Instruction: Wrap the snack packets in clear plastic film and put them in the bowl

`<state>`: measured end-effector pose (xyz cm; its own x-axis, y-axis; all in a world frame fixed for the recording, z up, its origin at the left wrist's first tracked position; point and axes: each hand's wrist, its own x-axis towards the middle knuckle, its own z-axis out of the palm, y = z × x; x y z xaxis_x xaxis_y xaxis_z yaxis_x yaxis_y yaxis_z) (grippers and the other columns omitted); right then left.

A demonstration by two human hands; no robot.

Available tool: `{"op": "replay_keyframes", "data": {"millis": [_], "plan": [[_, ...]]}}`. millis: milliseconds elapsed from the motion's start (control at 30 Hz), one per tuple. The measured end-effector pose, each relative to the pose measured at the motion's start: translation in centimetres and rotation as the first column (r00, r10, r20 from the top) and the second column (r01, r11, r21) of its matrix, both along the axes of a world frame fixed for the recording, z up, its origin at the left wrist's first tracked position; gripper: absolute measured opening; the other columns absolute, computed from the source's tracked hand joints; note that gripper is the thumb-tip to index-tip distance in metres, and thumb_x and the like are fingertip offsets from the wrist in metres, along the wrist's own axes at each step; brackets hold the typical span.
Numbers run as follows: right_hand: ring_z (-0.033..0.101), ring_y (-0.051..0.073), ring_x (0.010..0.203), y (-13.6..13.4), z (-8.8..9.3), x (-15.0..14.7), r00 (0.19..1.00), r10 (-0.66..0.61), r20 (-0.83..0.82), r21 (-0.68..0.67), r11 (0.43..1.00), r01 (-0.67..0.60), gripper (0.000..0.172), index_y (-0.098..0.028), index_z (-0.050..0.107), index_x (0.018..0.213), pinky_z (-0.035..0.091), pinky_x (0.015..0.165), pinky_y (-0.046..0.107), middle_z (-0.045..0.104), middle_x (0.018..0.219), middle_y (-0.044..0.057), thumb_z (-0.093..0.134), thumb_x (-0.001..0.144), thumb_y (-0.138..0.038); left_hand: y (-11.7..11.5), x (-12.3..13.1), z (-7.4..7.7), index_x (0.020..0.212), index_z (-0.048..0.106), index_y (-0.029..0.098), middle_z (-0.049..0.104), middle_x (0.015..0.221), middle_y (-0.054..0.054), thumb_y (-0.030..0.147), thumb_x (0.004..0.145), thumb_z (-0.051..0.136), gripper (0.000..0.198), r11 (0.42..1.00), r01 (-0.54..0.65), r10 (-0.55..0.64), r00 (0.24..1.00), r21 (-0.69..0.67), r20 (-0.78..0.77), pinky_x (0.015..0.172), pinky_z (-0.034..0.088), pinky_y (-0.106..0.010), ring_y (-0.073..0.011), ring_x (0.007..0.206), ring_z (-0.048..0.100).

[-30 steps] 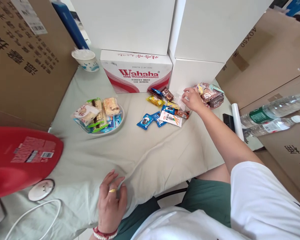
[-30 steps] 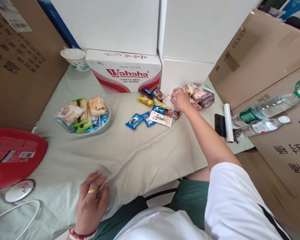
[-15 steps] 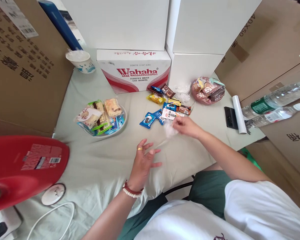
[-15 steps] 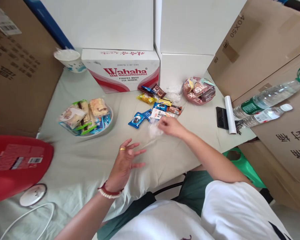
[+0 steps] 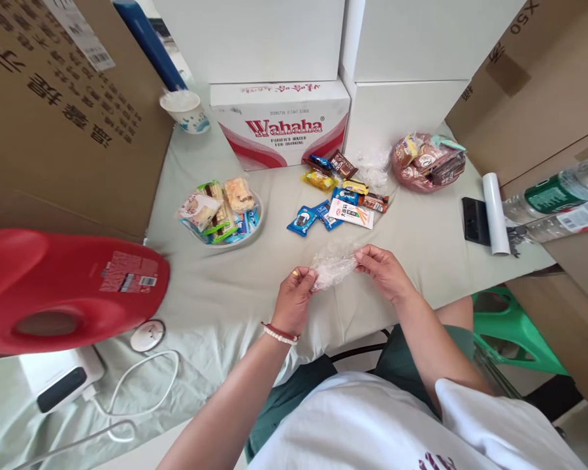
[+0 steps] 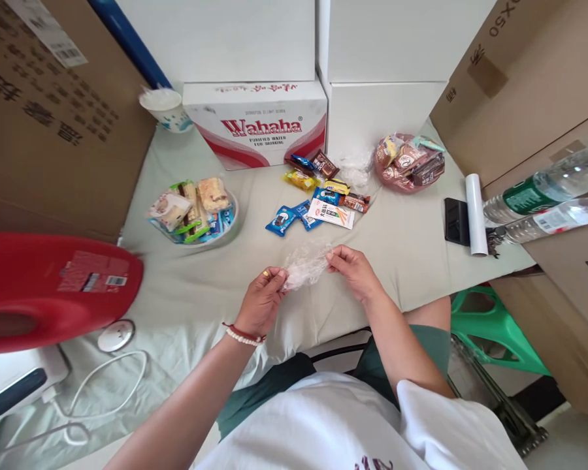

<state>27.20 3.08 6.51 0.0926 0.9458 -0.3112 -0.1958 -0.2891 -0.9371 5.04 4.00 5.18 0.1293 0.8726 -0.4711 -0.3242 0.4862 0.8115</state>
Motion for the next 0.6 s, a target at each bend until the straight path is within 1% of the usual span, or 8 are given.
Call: {"op": "replay_keyframes", "data": {"millis": [100,167,233,300,367,433,533,600], "plan": [[0.070,0.020,0.083,-1.2,0.7,0.0,0.984,-0.036,-0.177,-0.005,0.999,0.036,0.036,-0.024,0.063,0.077,0.058,0.079,0.034,0.075,0.095,0.004,0.087,0.073,-0.051,-0.4,-0.2,0.5,0.073,0.060,0.020,0.071,0.105,-0.006,0.051,0.072,0.084,0.038,0.997,0.055,-0.059,0.994,0.047,0.096,0.082,0.053,-0.033,-0.0211,0.103,0.064],[0.075,0.024,0.089,-1.7,1.0,-0.1,0.947,-0.036,-0.320,-0.022,0.999,0.030,0.034,-0.024,0.059,0.077,0.060,0.080,0.038,0.078,0.099,0.005,0.086,0.072,-0.044,-0.7,-0.2,0.9,0.074,0.058,0.021,0.069,0.124,-0.008,0.057,0.079,0.077,0.040,0.994,0.099,-0.109,0.967,0.055,0.229,0.091,0.055,-0.041,-0.0296,0.126,0.061],[0.077,0.025,0.087,-2.0,1.0,-0.6,0.907,-0.029,-0.421,-0.043,0.999,0.012,0.031,-0.024,0.055,0.075,0.061,0.080,0.040,0.079,0.097,0.005,0.083,0.071,-0.038,-1.0,0.0,1.1,0.087,0.063,0.023,0.064,0.135,-0.008,0.060,0.079,0.078,0.041,0.989,0.144,-0.149,0.940,0.040,0.308,0.097,0.054,-0.047,-0.0328,0.132,0.058],[0.077,0.025,0.079,-2.2,0.6,-1.4,0.877,-0.028,-0.480,-0.074,0.997,-0.009,0.032,-0.024,0.052,0.075,0.062,0.075,0.039,0.079,0.092,0.004,0.081,0.070,-0.036,-1.3,0.3,1.0,0.109,0.066,0.027,0.063,0.139,-0.007,0.057,0.073,0.088,0.052,0.978,0.204,-0.205,0.932,0.036,0.300,0.101,0.050,-0.046,-0.0305,0.129,0.060],[0.075,0.023,0.071,-2.1,0.1,-2.3,0.862,-0.045,-0.505,-0.113,0.994,-0.014,0.035,-0.024,0.051,0.077,0.061,0.066,0.036,0.078,0.088,0.003,0.082,0.070,-0.039,-1.6,0.4,0.6,0.117,0.068,0.025,0.068,0.129,-0.008,0.051,0.069,0.093,0.061,0.950,0.300,-0.311,0.916,0.081,0.254,0.103,0.046,-0.043,-0.0278,0.121,0.061],[0.072,0.020,0.063,-2.0,-0.3,-2.9,0.874,-0.084,-0.478,-0.148,0.989,0.014,0.039,-0.025,0.052,0.081,0.058,0.056,0.031,0.079,0.087,0.003,0.084,0.071,-0.043,-1.8,0.3,0.1,0.101,0.072,0.020,0.071,0.104,-0.006,0.050,0.071,0.093,0.047,0.927,0.353,-0.373,0.907,0.129,0.197,0.102,0.043,-0.040,-0.0252,0.108,0.063],[0.066,0.016,0.054,-1.6,-0.5,-2.9,0.920,-0.151,-0.362,-0.165,0.982,0.096,0.044,-0.025,0.053,0.086,0.048,0.043,0.026,0.079,0.090,0.002,0.087,0.074,-0.050,-1.7,-0.2,-0.2,0.072,0.064,0.019,0.064,0.078,0.000,0.050,0.072,0.092,0.042,0.947,0.282,-0.305,0.941,0.155,0.147,0.099,0.043,-0.037,-0.0205,0.094,0.062],[0.061,0.014,0.051,-1.3,-0.5,-2.5,0.935,-0.187,-0.301,-0.160,0.977,0.144,0.047,-0.026,0.052,0.086,0.043,0.039,0.025,0.078,0.088,0.001,0.088,0.072,-0.053,-1.5,-0.3,-0.1,0.071,0.060,0.019,0.062,0.077,0.002,0.048,0.072,0.093,0.044,0.961,0.227,-0.255,0.948,0.157,0.190,0.102,0.044,-0.038,-0.0194,0.095,0.064]]}}
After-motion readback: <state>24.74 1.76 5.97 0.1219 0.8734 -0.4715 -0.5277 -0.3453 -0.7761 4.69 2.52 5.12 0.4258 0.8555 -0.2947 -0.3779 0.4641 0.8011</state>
